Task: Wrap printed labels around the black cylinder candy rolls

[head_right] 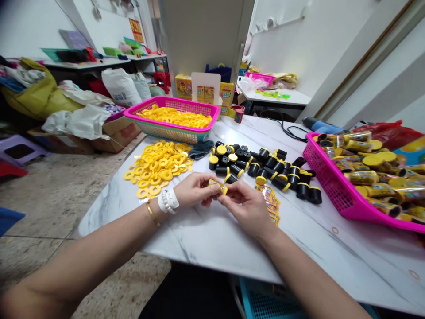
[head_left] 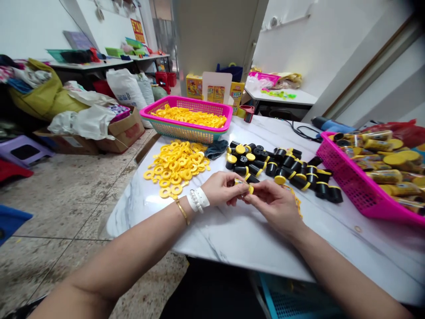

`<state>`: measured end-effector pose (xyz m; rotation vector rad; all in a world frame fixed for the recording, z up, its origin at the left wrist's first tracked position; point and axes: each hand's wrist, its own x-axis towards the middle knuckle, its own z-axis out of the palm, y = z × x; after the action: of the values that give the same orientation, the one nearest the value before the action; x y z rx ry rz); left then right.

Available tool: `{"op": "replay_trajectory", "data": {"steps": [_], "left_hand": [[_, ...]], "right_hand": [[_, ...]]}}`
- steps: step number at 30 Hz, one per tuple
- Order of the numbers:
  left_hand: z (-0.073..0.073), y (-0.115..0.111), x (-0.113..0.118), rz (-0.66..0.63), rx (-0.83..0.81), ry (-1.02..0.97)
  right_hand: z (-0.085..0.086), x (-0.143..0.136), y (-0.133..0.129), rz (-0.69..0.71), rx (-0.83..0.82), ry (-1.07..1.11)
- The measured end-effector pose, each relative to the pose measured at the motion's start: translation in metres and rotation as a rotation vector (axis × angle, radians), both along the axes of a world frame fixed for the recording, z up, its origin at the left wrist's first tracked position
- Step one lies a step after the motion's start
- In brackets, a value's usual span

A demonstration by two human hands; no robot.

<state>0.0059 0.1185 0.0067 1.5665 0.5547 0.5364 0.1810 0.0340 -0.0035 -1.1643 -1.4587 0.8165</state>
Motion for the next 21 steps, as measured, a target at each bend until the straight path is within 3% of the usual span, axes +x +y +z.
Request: {"op": "replay_trajectory", "data": {"steps": [4, 7, 12, 21], "left_hand": [[0.002, 0.002, -0.001, -0.033, -0.123, -0.029], [0.001, 0.003, -0.002, 0.035, -0.218, -0.038], [-0.005, 0.001, 0.0, 0.02, -0.175, 0.038], [0.007, 0.005, -0.005, 0.077, -0.405, 0.069]], "right_hand": [[-0.005, 0.001, 0.003, -0.036, 0.149, -0.149], [-0.003, 0.001, 0.004, -0.036, 0.272, -0.27], [-0.002, 0.003, 0.001, -0.006, 0.453, -0.522], [-0.003, 0.008, 0.009, -0.093, 0.4, -0.438]]}}
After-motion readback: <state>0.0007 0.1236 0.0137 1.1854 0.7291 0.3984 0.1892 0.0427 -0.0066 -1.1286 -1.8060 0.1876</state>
